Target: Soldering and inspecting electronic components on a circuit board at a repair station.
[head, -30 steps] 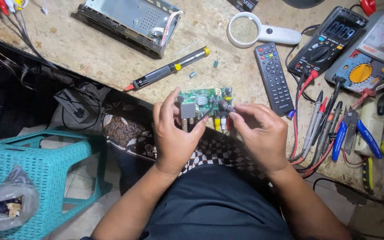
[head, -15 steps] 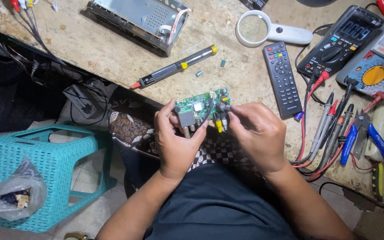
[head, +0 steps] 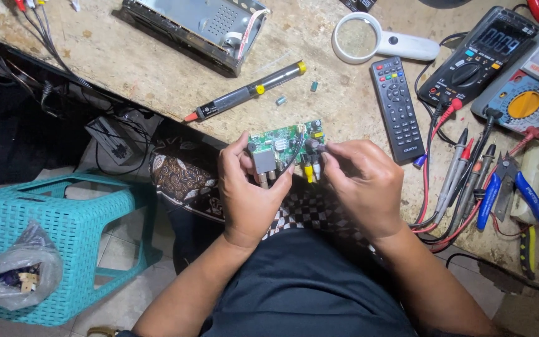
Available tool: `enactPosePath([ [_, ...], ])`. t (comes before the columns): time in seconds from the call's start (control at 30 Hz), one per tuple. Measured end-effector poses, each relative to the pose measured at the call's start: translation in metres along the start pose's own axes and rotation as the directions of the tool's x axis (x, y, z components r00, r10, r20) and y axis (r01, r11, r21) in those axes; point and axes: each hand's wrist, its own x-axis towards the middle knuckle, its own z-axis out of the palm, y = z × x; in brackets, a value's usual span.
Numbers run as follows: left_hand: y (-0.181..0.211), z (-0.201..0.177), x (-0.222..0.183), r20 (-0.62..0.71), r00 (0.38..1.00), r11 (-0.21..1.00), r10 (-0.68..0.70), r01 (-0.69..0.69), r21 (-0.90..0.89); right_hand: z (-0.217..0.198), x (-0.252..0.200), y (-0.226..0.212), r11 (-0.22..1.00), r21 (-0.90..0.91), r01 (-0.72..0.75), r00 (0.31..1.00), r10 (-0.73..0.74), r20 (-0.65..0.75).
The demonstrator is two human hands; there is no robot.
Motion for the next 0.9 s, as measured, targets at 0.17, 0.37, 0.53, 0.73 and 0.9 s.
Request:
enactPosePath([
  [0.17,0.0013,0.0004,0.0003,0.002,1.0,1.0,-0.001,0.001,-0.01,0.0008,0.0007,-0.0014,1.0,0.004,-0.005,1.0,0.005,-0.009],
  [0.37,0.0015,0.0003,0.0007,0.003,1.0,1.0,-0.002,0.002,-0.019,0.0008,0.0001,-0.0027,1.0,-0.015,0.003,1.0,-0.003,-0.005],
  [0.53,0.0012,-0.0003,0.0003,0.003,1.0,1.0,-0.001,0.001,-0.009,-0.0007,0.0019,-0.0063,1.0,-0.011,-0.013,1.0,0.013,0.004],
  [0.73,0.0018,-0.0006,0.0008,0.008,1.0,1.0,0.009,-0.009,0.007,-0.0007,0.002,-0.0044,1.0,-0.009,-0.014,1.0,0.014,0.007],
  [0.9,0.0041,-0.0014,0.0012,0.005,1.0,1.0,0.007,-0.007,0.003,-0.0009,0.0026,-0.0051,1.0,0.006,-0.025,1.0,0.025,0.015],
])
